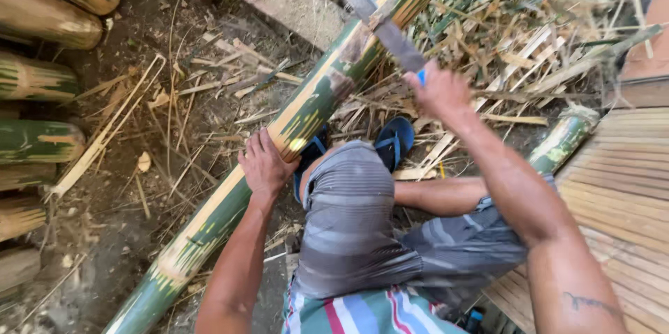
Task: The person sits on the ground and uses a machete to peel the outer green layer off a long bamboo pole. They repeatedly strike the bamboo to remove strips of the outer skin, rotating the pole as needed. After finishing, they place the peeled pole upright among other bamboo poles.
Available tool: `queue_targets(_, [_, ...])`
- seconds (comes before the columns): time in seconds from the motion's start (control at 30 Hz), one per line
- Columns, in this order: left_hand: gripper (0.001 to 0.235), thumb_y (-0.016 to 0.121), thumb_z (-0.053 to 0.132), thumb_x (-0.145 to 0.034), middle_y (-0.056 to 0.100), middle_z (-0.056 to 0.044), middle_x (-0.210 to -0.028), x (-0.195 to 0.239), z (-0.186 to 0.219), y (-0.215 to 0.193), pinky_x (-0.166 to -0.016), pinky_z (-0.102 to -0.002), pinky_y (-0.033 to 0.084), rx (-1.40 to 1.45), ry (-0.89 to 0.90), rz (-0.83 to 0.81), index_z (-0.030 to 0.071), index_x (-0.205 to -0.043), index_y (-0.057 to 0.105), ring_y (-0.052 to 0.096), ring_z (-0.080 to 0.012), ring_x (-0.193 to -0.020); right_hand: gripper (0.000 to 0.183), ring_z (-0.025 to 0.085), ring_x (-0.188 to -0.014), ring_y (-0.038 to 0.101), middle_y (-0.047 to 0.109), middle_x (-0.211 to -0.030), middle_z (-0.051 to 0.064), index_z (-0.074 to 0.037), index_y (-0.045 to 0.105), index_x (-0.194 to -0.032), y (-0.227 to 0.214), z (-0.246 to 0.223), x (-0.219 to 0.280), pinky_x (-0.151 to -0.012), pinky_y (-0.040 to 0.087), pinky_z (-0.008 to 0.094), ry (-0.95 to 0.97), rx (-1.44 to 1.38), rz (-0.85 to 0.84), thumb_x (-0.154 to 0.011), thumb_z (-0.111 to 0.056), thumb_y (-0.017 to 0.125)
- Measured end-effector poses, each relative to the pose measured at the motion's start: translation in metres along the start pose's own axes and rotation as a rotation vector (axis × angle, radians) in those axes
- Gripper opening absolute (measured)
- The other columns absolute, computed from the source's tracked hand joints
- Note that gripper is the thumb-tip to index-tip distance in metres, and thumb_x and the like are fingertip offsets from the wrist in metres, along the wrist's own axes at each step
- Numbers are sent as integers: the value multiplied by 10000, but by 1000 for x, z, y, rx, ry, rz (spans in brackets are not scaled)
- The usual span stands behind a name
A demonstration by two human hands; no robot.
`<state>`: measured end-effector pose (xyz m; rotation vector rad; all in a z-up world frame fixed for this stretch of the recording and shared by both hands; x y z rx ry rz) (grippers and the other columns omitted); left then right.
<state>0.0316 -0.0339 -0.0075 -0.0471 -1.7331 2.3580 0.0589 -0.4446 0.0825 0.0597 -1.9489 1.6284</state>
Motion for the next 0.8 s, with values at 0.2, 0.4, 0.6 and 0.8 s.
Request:
queue_targets(0.2, [1174, 913, 560, -582, 495, -205, -1443, -3, 0, 1, -1061, -617, 353, 0, -8, -9, 13, -1470, 374, 470, -375, -1348, 570, 379, -747, 709, 724, -831, 188, -82, 567, -1078, 57, -59, 35, -640, 576, 521, -382, 151, -145, -971, -630, 451])
queue_targets(0.4, [1199, 914, 587, -566, 500, -223, -1416, 0, 0, -1, -1056, -619, 353, -29, -26, -24, 13, -1471, 375, 468, -387, -1337, 600, 380, -747, 679, 682, -845, 223, -9, 600, -1113, -113, 89, -87, -621, 533, 529, -1, 172, 299, -1111, -603, 510])
queue_targets(0.6, [1213, 916, 567, -547, 511, -205, -1436, -13, 2, -3, -1061, -615, 353, -33, -35, -2, 31, -1487, 369, 485, -384, -1337, 498, 360, -772, 713, 711, -920, 224, -22, 522, -1184, -68, 16, -54, -663, 571, 498, 105, -91, 42, -1091, -486, 368])
queue_targets(0.8, [1185, 913, 558, -577, 517, -204, -1431, -9, 3, -8, -1069, -608, 364, -17, 0, 37, 20, -1483, 373, 494, -378, -1335, 452, 324, -839, 700, 666, -883, 144, -59, 570, -1083, -4, 45, -92, -741, 565, 487, -167, 250, -102, -1045, -492, 447])
Point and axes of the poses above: each hand's wrist, its own x-axis away from the middle knuckle, its own y-axis out of the palm, z = x × y, the point moved 8 cm from there along -x, towards the middle knuckle
